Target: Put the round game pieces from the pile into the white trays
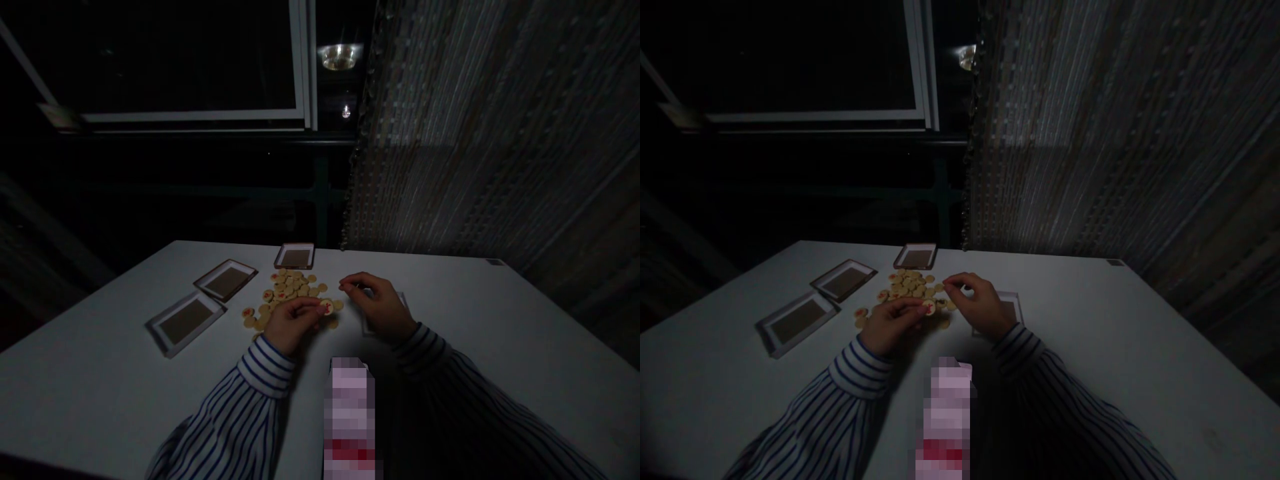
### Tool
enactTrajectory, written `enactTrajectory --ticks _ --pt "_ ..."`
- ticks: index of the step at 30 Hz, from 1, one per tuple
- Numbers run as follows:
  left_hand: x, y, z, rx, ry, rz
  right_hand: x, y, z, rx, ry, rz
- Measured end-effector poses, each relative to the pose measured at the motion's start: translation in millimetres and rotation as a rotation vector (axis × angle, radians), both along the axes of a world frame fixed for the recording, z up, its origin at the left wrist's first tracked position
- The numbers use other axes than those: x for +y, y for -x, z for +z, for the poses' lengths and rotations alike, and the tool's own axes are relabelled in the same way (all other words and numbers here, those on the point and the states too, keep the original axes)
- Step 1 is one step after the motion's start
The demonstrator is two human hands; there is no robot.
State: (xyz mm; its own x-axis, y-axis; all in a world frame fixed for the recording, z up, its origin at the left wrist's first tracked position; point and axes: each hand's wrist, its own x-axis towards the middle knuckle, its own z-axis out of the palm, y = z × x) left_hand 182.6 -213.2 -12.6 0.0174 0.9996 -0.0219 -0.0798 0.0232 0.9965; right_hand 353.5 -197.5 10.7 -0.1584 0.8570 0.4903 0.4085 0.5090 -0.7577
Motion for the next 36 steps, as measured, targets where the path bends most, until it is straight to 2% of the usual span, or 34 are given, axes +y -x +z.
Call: enactTrajectory --ticks 9,21,27,33,36 --pt "5.3 -24.2 -0.7 -0.027 -0.039 -0.111 -9.4 -22.9 -17.2 -0.007 0.047 -0.037" --pt "13.3 -42.1 -2.2 0.005 -0.039 -0.212 -23.1 -39.3 -30.8 0.016 0.085 -0.109" --pt "14.8 -54.1 -3.6 0.032 -0.077 -0.216 -23.7 -44.0 -42.1 0.057 0.128 -0.137" --pt "14.7 -58.2 -18.5 -0.028 -0.031 -0.185 -21.6 -49.8 -53.9 0.082 0.162 -0.196" --pt "12.8 -60.4 -22.7 -0.065 0.011 -0.159 -22.8 -53.0 -54.2 0.062 0.154 -0.166"
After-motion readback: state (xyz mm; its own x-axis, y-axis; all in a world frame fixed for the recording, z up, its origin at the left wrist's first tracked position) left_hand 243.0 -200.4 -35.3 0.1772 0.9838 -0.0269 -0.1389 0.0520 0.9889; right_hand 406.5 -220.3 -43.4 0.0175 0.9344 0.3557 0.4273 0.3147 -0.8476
